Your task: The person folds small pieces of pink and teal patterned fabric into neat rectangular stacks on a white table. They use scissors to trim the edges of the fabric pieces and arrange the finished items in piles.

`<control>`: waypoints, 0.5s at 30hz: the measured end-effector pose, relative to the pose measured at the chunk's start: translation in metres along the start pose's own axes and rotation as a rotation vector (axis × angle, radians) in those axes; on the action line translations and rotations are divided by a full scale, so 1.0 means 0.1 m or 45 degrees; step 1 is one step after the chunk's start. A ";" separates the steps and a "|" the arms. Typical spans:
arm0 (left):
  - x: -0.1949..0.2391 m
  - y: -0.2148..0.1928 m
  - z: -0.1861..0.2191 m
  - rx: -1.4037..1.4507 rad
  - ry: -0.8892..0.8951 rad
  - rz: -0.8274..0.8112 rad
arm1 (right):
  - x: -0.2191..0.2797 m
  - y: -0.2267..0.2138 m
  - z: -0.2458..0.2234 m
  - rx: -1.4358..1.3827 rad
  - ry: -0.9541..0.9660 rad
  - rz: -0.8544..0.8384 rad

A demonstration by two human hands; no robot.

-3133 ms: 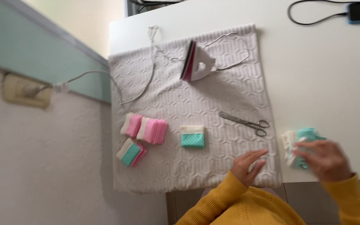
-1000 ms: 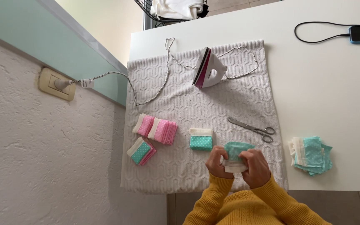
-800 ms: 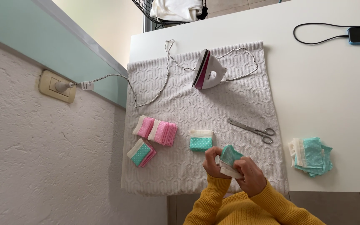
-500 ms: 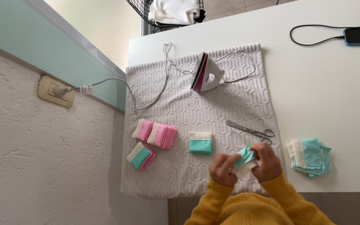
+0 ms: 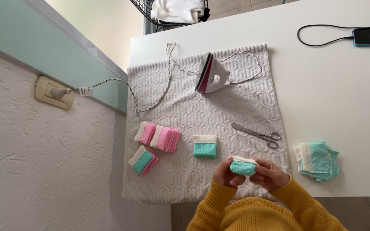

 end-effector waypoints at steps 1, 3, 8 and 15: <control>0.01 0.07 -0.05 0.283 -0.066 -0.048 | 0.04 0.09 0.08 -0.245 0.094 -0.025; 0.02 0.13 -0.10 0.568 -0.129 -0.098 | 0.09 0.22 0.16 -0.487 0.187 -0.052; 0.08 0.16 -0.15 0.706 -0.262 -0.016 | 0.16 0.42 0.14 -0.550 0.186 -0.605; 0.17 0.29 -0.20 0.721 -0.443 -0.073 | -0.04 0.02 0.03 -0.436 0.059 0.046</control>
Point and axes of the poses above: each hand's wrist, its own x-axis away from the middle knuckle, its own y-axis out of the palm, z = x × y, the point moved 8 cm from there along -x, towards the middle knuckle, and after that the axes turned 11 degrees about y, right-handed, at the moved point
